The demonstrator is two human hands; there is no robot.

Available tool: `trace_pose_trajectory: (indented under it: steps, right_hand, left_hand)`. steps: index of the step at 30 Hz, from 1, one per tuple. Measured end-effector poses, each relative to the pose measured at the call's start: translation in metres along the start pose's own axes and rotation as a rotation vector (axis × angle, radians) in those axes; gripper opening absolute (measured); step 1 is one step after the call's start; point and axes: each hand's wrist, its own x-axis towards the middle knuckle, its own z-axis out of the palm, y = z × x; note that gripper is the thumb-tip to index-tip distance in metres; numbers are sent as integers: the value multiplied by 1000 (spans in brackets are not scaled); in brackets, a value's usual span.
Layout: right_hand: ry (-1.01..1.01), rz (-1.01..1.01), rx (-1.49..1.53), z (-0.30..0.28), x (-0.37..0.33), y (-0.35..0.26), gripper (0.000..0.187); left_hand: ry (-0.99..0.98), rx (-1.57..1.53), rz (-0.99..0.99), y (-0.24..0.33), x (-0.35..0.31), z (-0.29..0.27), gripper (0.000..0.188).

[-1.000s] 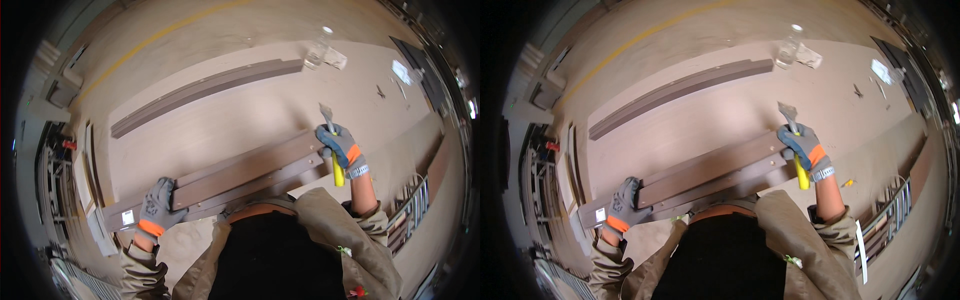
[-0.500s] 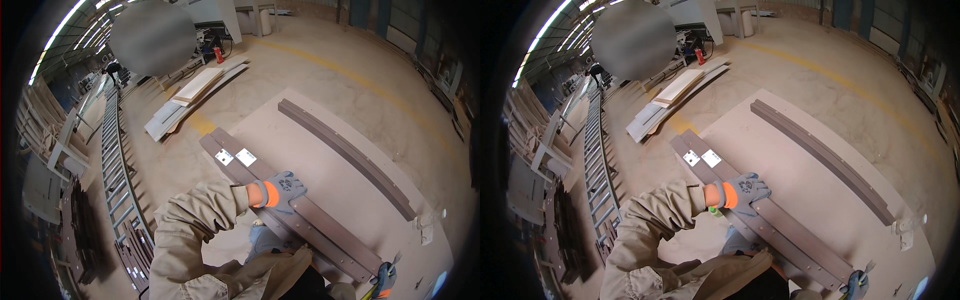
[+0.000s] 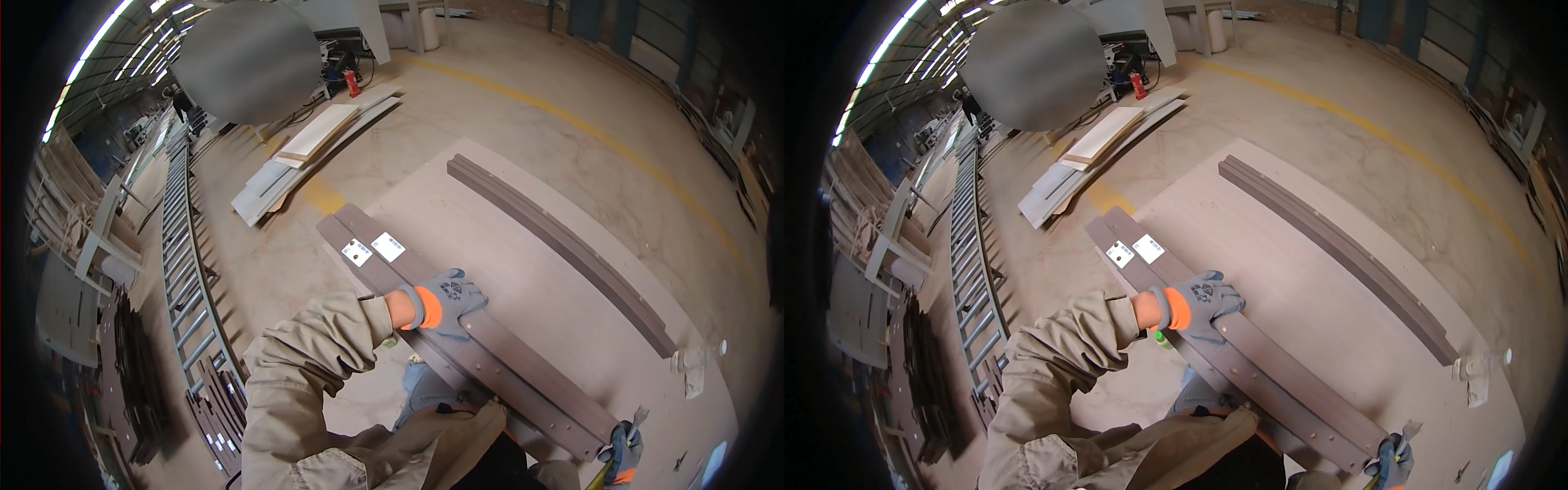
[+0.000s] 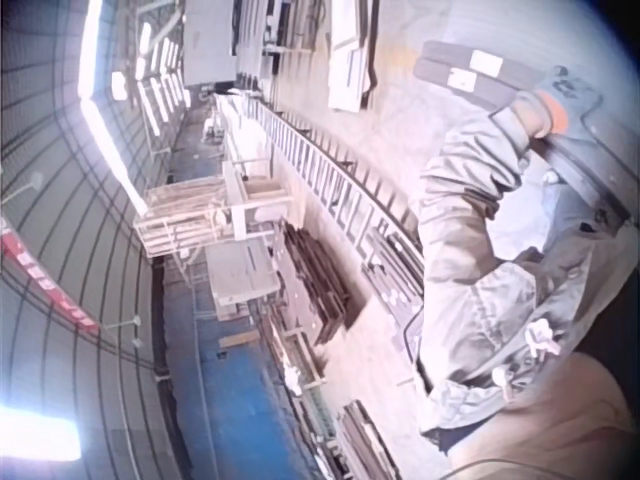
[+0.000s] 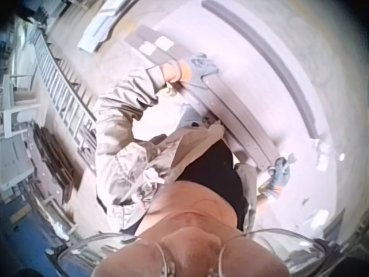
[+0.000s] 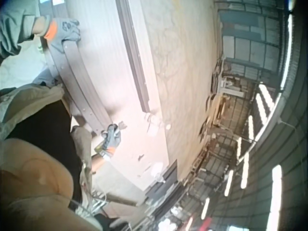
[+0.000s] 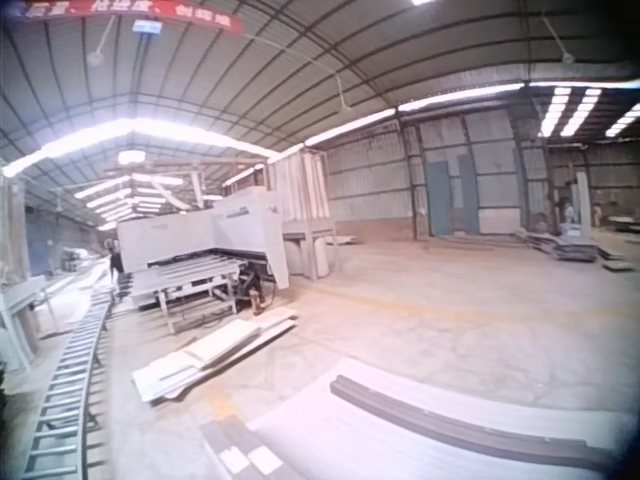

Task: Cleaning and scraping the edges and surfaces of finished wood furniture panels on a workbench.

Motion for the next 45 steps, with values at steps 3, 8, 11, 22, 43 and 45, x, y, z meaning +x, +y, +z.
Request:
trace_pose_trajectory:
  steps: [3,8,11,22,43,45]
  right_hand:
    - [23,-5,5,1,-11,-4,29]
    - [9,18,41,8,-18,-11,28]
    - [0,28,54,7,-22,-17,28]
    - [170,12,65,-25,5,-61,35]
    - [197,247,307,-52,63,-25,26]
    - [209,244,330,-54,63,-19,26]
  left_hand:
    - [-47,-18,-7,3,3,-7,67]
    - [-126,-72,-45,5,-7,-10,63]
    - [-178,-43,-24,10,1,-20,66]
    - [-174,-87,-224,20,130,-95,69]
    - [2,571,-200,22,311,102,78]
    - [105,652,-177,21,326,110,69]
